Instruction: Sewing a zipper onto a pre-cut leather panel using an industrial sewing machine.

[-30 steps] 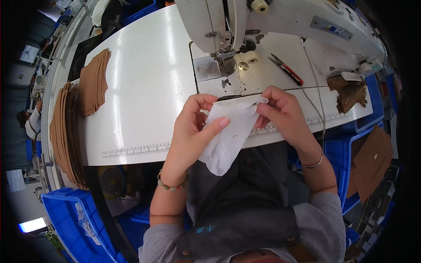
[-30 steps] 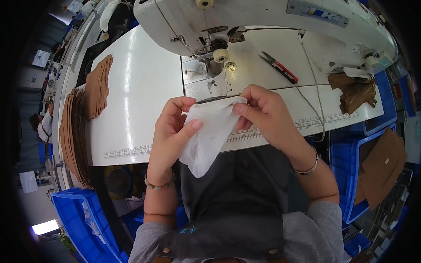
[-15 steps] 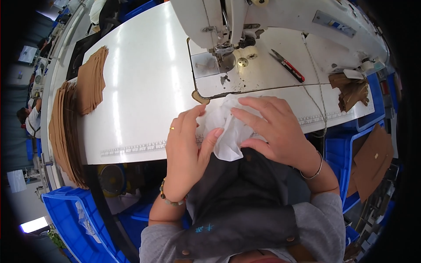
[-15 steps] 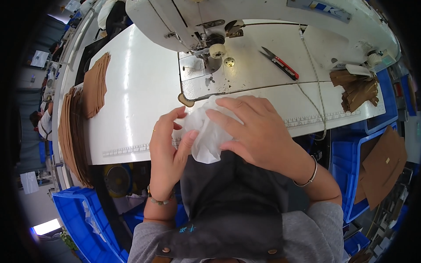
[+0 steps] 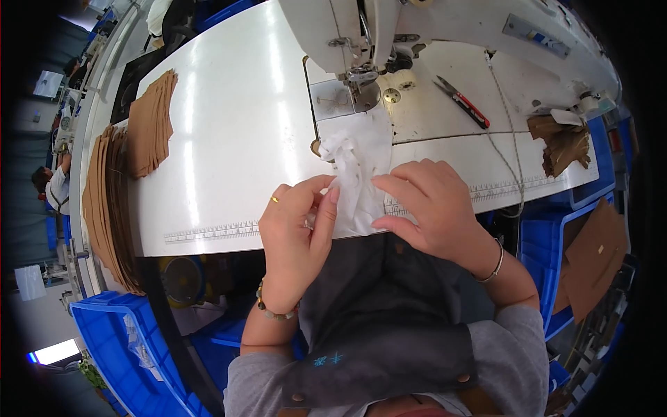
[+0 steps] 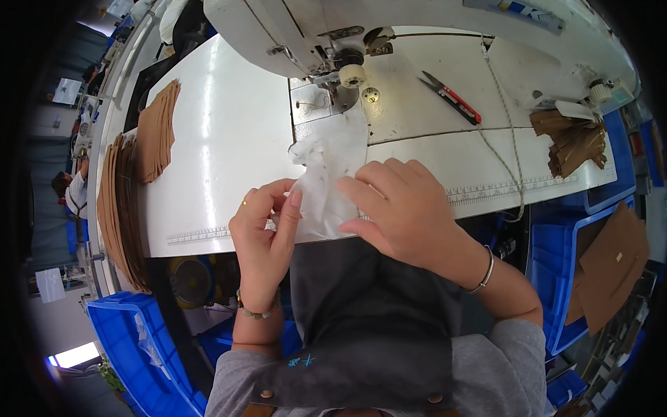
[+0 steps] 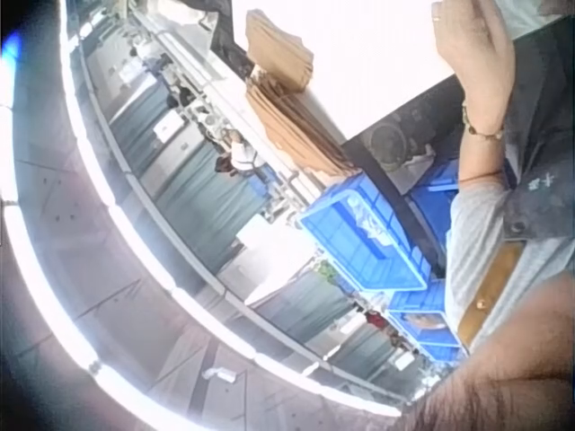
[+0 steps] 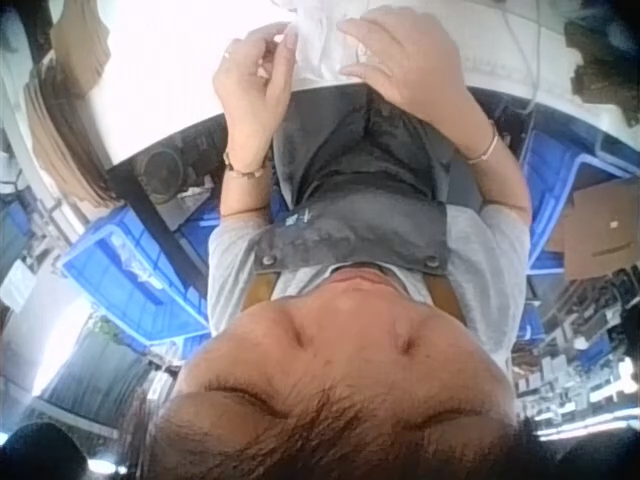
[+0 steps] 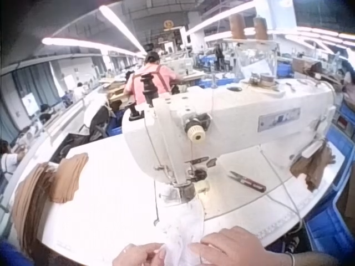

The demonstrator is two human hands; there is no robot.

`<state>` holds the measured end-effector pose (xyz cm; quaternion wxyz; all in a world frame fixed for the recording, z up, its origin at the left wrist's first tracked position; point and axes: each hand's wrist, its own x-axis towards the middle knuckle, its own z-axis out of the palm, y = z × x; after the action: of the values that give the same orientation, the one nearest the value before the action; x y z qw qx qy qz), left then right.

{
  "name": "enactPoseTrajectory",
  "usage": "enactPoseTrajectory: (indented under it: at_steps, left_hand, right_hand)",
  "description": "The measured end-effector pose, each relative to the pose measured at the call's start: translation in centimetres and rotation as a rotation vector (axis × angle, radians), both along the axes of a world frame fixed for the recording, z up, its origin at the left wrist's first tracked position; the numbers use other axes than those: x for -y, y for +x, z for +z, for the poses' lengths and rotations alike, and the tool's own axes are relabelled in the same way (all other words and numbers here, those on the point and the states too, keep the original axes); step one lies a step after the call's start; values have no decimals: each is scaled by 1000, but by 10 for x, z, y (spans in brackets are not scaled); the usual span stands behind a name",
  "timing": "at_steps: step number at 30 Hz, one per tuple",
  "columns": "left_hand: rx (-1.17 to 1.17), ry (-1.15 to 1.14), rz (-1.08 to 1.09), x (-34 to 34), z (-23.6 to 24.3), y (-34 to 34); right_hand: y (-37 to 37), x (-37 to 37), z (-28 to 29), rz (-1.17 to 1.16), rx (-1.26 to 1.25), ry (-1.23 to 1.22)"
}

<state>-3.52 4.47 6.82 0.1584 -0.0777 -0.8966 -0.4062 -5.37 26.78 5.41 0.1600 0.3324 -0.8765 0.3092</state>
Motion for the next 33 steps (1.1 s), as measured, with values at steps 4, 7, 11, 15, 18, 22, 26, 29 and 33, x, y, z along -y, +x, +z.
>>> enactPoseTrajectory:
  at_steps: [4, 7, 11, 15, 18, 22, 26, 29, 33]
  left_hand:
    - [64, 136, 114, 7, 7, 9]
    - [36, 136, 87, 19, 10, 15]
    - [-41, 63, -18, 17, -3, 18]
    - [-53, -9, 56, 18, -11, 20]
    - [-35, -58, 120, 26, -13, 23]
    - [-44, -156, 196, 37, -17, 30]
    - [12, -145, 294, 47, -18, 35]
    - [-243, -225, 164, 46, -17, 34]
    - [-217, -231, -11, 32, -15, 25]
  right_hand:
    - [-10, -4, -6, 19, -5, 118]
    - [-14, -9, -6, -63, -31, 170]
    - [-4, 1, -1, 64, -32, -45]
    - [1, 20, -4, 169, -97, 186]
    - [-7, 20, -9, 47, -28, 248]
    - [-10, 22, -11, -30, -58, 256]
    - [-11, 24, -8, -7, -131, 92]
    - [-5, 26, -4, 5, -122, 48]
    - [0, 38, -5, 86, 15, 3]
